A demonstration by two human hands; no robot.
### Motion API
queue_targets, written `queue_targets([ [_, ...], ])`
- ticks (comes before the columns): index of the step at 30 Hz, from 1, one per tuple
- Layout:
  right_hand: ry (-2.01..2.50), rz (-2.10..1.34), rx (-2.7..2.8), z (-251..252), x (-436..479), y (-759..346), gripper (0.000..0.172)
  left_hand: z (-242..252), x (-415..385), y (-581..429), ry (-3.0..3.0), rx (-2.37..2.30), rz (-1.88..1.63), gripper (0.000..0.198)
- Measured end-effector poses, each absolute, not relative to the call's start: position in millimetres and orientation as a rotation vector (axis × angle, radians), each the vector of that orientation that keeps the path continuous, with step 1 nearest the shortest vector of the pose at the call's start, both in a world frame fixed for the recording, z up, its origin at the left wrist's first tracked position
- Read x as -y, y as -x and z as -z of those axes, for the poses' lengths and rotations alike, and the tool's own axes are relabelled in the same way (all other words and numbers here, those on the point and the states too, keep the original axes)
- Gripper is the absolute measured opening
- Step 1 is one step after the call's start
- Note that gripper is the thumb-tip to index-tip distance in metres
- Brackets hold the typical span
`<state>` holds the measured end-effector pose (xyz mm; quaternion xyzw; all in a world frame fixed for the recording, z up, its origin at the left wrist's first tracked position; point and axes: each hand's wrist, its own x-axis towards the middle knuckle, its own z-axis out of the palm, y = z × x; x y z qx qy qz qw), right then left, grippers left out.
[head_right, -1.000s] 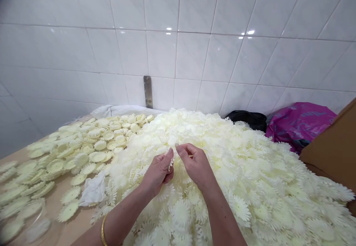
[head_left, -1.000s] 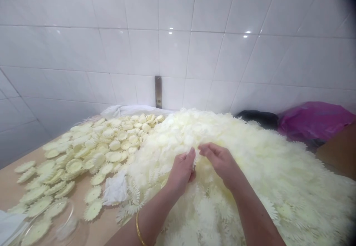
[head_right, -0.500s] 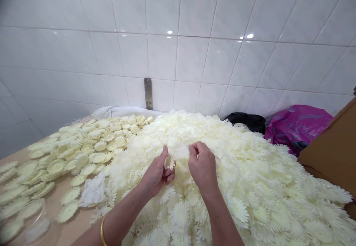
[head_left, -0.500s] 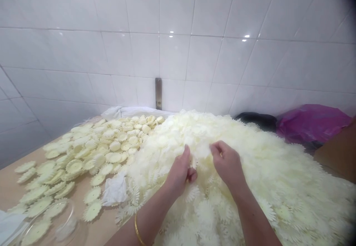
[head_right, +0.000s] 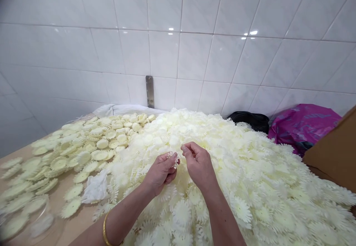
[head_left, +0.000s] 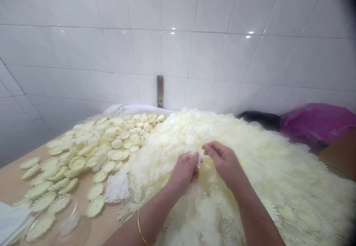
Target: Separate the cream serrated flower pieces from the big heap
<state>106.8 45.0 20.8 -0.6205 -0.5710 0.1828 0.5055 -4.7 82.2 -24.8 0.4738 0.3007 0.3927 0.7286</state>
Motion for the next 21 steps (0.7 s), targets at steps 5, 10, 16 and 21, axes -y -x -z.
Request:
queue_targets([
  [5, 1.463, -0.547, 1.371, -14, -49, -108, 0.03, 27, -84, 4, -1.03, -0.666, -0.913, 0.042],
  [10, 1.381, -0.685, 1.432, -11, -50, -105, 0.031, 30, -86, 3, -1.069, -0.717, -0.903, 0.046],
  [16, 1.414, -0.644, 1.384, -9, -53, -102, 0.032, 28, -83, 3, -1.024, -0.703, -0.868, 0.048],
  [21, 1.49, -0.496, 1.34, -4, -56, -103, 0.034, 22, -80, 3, -1.03, -0.64, -0.828, 0.047],
])
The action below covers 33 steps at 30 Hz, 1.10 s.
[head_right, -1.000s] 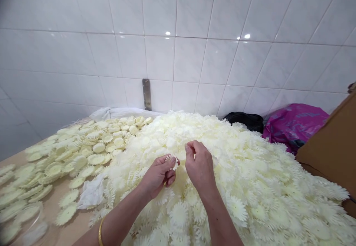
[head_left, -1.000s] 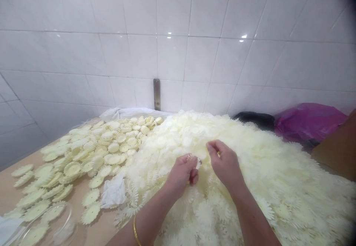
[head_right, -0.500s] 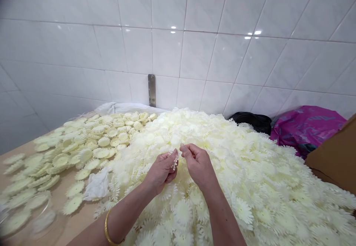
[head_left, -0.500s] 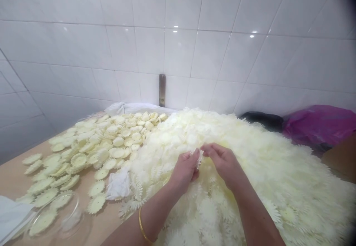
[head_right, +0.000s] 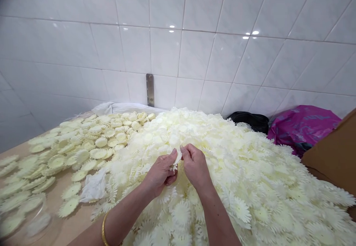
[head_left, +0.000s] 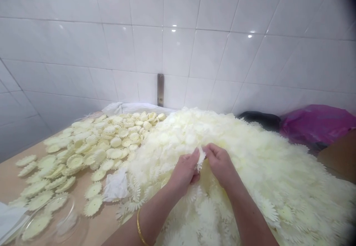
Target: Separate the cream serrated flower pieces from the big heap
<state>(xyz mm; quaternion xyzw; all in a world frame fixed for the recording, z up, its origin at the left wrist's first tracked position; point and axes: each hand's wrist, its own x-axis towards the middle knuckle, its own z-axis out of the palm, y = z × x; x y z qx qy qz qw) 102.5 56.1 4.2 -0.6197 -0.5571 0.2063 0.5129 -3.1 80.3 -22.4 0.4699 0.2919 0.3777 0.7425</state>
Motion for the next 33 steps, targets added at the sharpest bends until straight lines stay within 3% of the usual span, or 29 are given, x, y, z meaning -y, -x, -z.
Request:
queue_targets([
  [5, 1.491, -0.483, 1.327, -4, -56, -103, 0.037, 23, -81, 4, -1.063, -0.659, -0.868, 0.047],
  [15, 1.283, -0.848, 1.242, -6, -53, -102, 0.036, 21, -81, 3, -1.139, -0.745, -0.858, 0.051],
  [23, 1.257, -0.731, 1.073, -4, -56, -106, 0.038, 14, -82, 7, -1.156, -0.7, -0.8, 0.054],
  [28, 1.225, -0.62, 0.99, -5, -57, -117, 0.041, 13, -84, 7, -0.995, -0.697, -0.846, 0.043],
  [33, 1.244, -0.732, 1.087, -8, -54, -115, 0.04, 11, -85, 9, -0.833, -0.573, -0.804, 0.024],
])
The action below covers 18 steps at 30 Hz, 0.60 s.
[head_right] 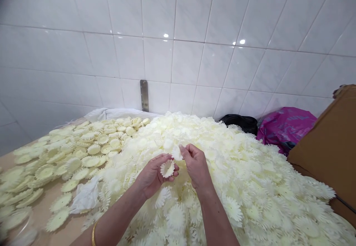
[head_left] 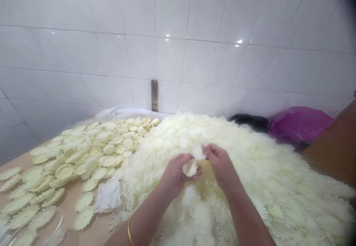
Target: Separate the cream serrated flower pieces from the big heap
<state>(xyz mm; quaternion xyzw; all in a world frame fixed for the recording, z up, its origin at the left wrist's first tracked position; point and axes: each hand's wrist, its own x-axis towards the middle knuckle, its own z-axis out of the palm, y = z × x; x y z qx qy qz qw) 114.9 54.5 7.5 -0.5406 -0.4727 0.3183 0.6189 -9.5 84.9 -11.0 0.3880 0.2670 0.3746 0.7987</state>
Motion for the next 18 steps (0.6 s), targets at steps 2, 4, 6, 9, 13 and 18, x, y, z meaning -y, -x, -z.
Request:
queue_targets([
  [2, 1.254, -0.805, 1.154, -8.7, -53.2, -111.9, 0.04, 10.5, -84.4, 10.1, -0.833, -0.554, -0.798, 0.025],
  [4, 1.271, -0.837, 1.203, -9.3, -52.5, -110.1, 0.041, 10.2, -83.4, 10.1, -0.873, -0.583, -0.829, 0.023],
  [6, 1.287, -0.842, 1.239, -9.4, -52.3, -109.7, 0.039, 9.9, -82.1, 9.5, -0.92, -0.643, -0.882, 0.022],
  [9, 1.276, -0.879, 1.307, -9.8, -52.1, -109.6, 0.033, 9.4, -80.4, 8.1, -0.96, -0.693, -0.942, 0.024],
  [13, 1.265, -0.873, 1.262, -12.1, -51.1, -107.4, 0.033, 7.7, -79.5, 8.1, -0.984, -0.715, -0.93, 0.023],
  [18, 1.239, -0.861, 1.171, -13.6, -50.4, -104.8, 0.038, 7.0, -80.0, 10.4, -0.943, -0.659, -0.832, 0.022],
])
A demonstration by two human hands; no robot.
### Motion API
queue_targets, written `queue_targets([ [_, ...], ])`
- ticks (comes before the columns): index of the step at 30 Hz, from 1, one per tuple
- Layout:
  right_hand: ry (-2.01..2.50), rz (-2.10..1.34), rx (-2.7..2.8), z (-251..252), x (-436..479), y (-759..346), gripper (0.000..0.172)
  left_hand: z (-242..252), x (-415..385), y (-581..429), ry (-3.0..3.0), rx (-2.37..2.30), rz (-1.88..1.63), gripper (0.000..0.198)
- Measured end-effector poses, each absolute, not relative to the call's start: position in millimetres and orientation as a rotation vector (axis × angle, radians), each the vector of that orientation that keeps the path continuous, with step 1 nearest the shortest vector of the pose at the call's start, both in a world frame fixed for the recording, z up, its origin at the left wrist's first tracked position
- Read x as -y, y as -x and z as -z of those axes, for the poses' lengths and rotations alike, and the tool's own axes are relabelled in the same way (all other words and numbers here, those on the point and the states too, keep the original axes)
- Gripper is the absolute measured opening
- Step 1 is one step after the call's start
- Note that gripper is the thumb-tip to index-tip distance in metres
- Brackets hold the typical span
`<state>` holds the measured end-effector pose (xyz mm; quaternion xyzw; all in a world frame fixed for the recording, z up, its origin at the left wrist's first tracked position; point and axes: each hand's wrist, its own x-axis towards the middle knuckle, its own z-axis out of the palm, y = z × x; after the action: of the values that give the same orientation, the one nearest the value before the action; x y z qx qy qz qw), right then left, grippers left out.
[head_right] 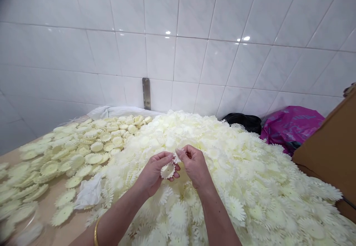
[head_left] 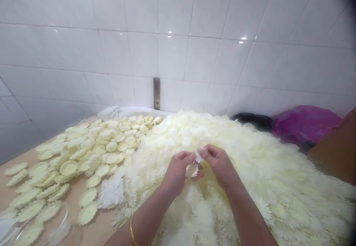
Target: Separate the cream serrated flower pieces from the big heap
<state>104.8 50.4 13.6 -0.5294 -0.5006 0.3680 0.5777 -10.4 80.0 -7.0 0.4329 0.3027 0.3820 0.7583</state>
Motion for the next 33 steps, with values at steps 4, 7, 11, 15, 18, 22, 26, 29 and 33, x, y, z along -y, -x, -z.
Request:
queue_targets([
  [4, 1.214, -0.907, 1.141, -9, -52, -105, 0.038, 9, -81, 11, -0.911, -0.577, -0.775, 0.021],
  [7, 1.231, -0.883, 1.144, -5, -53, -106, 0.041, 9, -81, 10, -0.914, -0.582, -0.773, 0.02],
  [11, 1.28, -0.771, 1.118, -3, -55, -108, 0.048, 5, -80, 10, -0.928, -0.671, -0.842, 0.019],
  [15, 1.304, -0.73, 1.097, -3, -57, -108, 0.049, 3, -79, 11, -0.945, -0.703, -0.847, 0.021],
  [18, 1.32, -0.744, 1.09, -1, -58, -106, 0.047, 3, -77, 11, -1.027, -0.648, -0.8, 0.021],
  [22, 1.284, -0.835, 1.099, -3, -56, -103, 0.044, 8, -76, 8, -1.136, -0.657, -0.843, 0.023],
  [26, 1.258, -0.886, 1.116, -8, -53, -105, 0.04, 11, -81, 8, -1.073, -0.738, -0.925, 0.028],
  [29, 1.288, -0.807, 1.07, -8, -53, -111, 0.039, 12, -87, 10, -1.049, -0.772, -0.955, 0.026],
  [33, 1.351, -0.652, 1.015, -7, -54, -120, 0.041, 13, -92, 14, -1.021, -0.83, -0.997, 0.029],
])
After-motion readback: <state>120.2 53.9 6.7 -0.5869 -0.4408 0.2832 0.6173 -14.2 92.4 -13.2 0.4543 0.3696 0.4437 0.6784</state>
